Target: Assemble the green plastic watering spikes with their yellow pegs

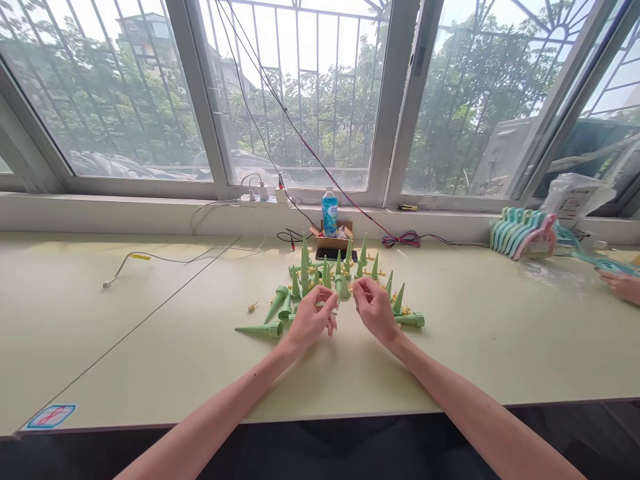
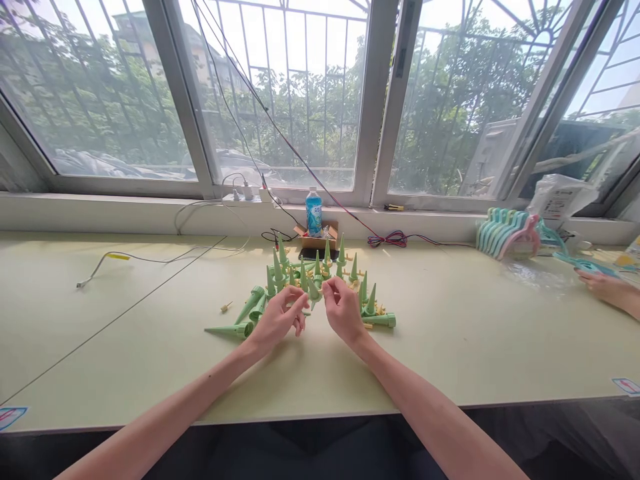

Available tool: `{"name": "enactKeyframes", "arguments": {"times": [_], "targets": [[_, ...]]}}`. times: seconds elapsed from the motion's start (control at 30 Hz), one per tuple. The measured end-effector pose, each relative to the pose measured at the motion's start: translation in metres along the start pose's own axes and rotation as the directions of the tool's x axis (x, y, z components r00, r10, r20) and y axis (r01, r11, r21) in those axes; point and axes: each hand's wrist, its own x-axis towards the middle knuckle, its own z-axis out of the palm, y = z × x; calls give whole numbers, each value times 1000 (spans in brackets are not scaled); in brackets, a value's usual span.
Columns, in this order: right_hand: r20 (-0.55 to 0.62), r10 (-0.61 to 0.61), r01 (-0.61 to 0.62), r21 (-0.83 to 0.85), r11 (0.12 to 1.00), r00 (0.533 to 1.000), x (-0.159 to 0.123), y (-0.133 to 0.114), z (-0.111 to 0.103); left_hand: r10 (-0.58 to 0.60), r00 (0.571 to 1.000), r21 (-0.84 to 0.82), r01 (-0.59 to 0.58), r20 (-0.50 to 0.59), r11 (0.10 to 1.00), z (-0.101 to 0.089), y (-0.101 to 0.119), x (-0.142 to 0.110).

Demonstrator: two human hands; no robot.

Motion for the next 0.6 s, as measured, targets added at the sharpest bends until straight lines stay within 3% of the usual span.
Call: {"name": "enactKeyframes", "arguments": {"times": [0.23,0.6], "targets": [[79,-51,48,42,998,996,-2,-1,0,-195,953,-201,243,230,949,-3,-1,2],[97,-57,54,33,998,994,-1,1,0,-161,961,-180,203,226,962,-5,-1,1]]}}
